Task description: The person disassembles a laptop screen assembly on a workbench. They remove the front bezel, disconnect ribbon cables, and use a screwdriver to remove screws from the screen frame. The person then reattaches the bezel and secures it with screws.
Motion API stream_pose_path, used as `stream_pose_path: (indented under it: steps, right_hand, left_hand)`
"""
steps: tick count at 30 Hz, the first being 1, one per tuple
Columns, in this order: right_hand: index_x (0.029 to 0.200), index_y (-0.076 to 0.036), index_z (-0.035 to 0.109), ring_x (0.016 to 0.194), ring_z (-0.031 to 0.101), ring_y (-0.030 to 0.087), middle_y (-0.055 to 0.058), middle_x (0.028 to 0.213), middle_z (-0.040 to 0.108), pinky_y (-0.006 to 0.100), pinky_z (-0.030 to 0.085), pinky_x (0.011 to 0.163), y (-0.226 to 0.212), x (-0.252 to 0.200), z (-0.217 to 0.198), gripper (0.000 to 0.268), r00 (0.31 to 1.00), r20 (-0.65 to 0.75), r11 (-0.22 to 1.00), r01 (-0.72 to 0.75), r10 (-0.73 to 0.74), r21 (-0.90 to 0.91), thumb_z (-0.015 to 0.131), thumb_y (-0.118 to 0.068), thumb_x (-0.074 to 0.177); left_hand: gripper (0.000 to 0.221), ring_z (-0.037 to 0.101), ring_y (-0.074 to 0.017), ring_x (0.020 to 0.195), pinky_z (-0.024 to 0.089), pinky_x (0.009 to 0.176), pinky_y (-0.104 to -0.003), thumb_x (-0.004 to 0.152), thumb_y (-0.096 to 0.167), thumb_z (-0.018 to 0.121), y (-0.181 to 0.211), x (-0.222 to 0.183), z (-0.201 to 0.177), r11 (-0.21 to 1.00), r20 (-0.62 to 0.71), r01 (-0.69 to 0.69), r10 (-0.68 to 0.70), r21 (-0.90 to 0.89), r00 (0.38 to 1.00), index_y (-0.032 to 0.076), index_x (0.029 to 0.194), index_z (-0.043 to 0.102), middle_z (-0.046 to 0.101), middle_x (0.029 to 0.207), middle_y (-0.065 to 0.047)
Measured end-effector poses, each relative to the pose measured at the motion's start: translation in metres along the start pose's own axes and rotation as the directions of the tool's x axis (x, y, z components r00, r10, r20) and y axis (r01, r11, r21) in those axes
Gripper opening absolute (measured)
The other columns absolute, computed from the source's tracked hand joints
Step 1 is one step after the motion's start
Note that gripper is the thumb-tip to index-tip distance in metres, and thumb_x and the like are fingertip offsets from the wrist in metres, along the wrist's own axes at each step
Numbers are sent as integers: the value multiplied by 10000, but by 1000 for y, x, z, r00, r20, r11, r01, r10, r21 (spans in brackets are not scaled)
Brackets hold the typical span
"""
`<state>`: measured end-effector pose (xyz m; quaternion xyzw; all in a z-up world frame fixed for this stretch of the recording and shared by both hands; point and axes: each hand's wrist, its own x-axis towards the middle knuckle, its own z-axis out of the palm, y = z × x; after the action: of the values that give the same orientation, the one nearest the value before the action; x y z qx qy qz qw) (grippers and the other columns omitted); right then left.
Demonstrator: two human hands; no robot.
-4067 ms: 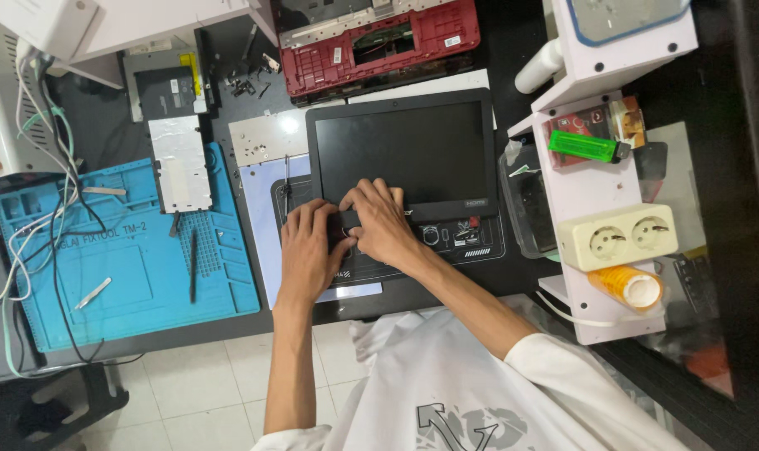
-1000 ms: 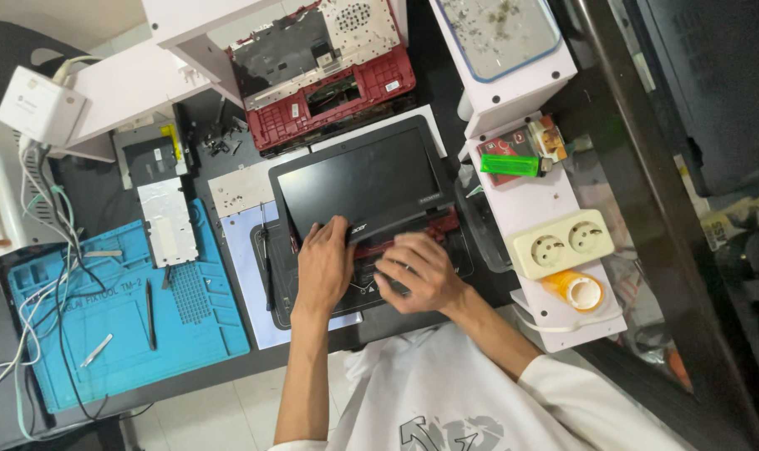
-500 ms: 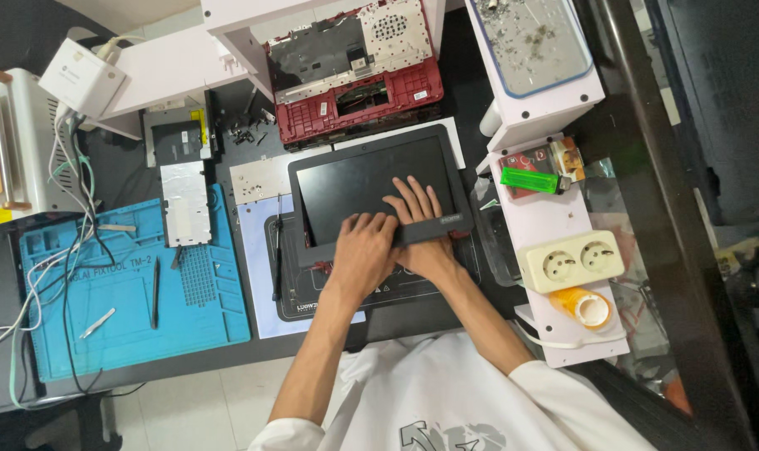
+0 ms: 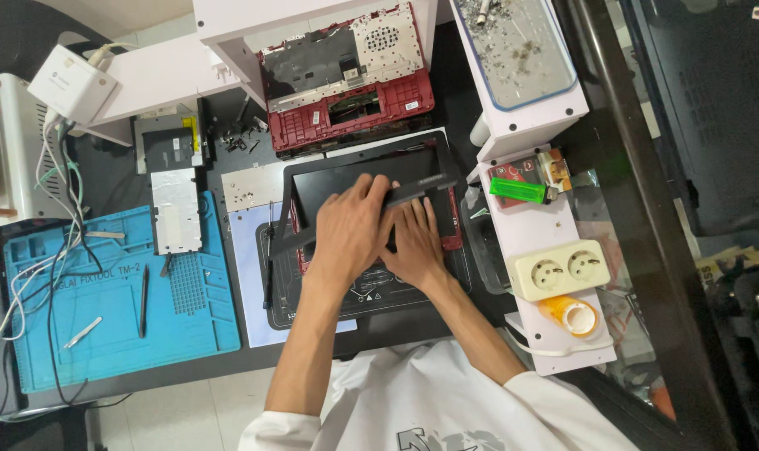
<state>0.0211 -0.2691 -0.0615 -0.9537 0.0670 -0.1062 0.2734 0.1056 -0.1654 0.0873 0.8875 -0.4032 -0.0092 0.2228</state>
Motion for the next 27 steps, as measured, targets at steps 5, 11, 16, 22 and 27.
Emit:
stream_pose_path:
  steps: [5,11,16,22,27]
  right_hand:
    - [1485,53,378,1567,228,374,195,1592,317,561,135,1289,0,-1,0,880,999,30,999,-41,41,3,726,-516,910]
    - [1519,-4,380,1550,227,374,191,1663,272,553,139,1251,-9,1,-17,866,999,-34,996,7,-4,92,770,-412,862]
    - [1522,-17,377,1545,227,366,184,1658,276,551,137,1247,-15,3,-22,875,1000,-6,995,-16,17,95,763,-421,849]
    - [1534,12,344,1543,228,369,202,1619,327,558,123,1253,-10,2,-13,894,999,28,998,-40,38,54,736,-448,874]
    - [1522,26,312,1528,216,377,216,1581,347,568,100,1245,-6,3,-7,948,996,66,996,-69,66,48,747,-486,853]
  left_hand:
    - [275,663,-357,921,479,713,-467,930,280,705,8,15,-33,999,-4,-33,32,-17,999,64,1062,596,620,967,-125]
    - [261,654,-363,941,481,762,-480,934,291,698,12,16,-98,997,-112,28,-20,76,994,64,1046,632,613,1004,-118]
    - [436,593,-383,891,459,780,-480,979,427,664,18,-8,-133,999,-114,51,-53,-17,992,33,1165,651,569,1003,-161]
    - [452,583,-364,903,445,813,-477,1005,452,602,5,-9,-86,1000,-89,-25,23,-16,996,41,1185,657,571,1023,-155]
    - [465,580,-329,978,441,840,-469,1026,508,571,-5,20,-31,987,-171,-129,143,93,975,59,1127,631,559,1032,-142]
